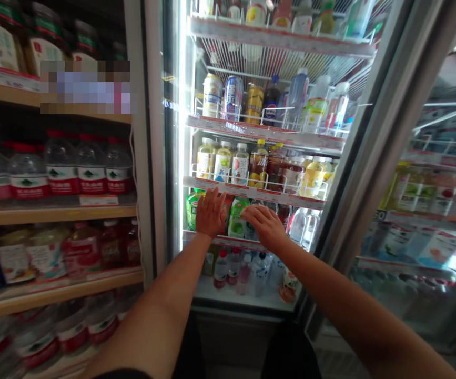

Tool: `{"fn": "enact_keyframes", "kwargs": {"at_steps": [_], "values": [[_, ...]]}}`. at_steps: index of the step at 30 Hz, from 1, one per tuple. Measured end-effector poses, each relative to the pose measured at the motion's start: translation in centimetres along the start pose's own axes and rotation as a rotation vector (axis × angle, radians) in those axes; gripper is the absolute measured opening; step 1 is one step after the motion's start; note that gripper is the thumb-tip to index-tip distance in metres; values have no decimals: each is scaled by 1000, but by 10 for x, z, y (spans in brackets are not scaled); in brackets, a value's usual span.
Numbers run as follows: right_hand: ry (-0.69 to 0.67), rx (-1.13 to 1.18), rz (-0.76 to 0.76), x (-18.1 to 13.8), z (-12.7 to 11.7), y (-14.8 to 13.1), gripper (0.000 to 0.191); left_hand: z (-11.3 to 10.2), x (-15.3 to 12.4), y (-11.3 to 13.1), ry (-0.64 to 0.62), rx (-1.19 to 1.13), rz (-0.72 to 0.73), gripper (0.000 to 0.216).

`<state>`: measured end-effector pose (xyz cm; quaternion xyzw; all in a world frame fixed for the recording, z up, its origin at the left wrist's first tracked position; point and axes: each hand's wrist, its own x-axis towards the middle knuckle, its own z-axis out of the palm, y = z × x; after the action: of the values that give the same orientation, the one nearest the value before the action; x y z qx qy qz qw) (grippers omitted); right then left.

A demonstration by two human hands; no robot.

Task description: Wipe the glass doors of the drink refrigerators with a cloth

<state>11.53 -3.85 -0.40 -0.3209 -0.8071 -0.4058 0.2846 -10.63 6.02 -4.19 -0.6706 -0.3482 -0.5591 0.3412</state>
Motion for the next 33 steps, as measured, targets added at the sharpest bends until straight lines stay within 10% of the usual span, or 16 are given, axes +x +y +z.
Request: {"fn": "enact_keyframes", "kwargs": {"at_steps": [15, 21, 27, 33], "values": [[21, 116, 44, 15, 15, -7, 62, -18, 6, 34, 24, -180, -108, 50], [29, 156, -25, 10, 25, -1, 58, -24, -14, 84, -124, -367, 251, 54], [-70, -26, 41, -37, -6, 43, 55, -12, -37, 81, -227, -220, 412, 60], [-187, -191, 287, -62, -26, 79, 103, -6, -48, 69, -234, -69, 295, 65]]}}
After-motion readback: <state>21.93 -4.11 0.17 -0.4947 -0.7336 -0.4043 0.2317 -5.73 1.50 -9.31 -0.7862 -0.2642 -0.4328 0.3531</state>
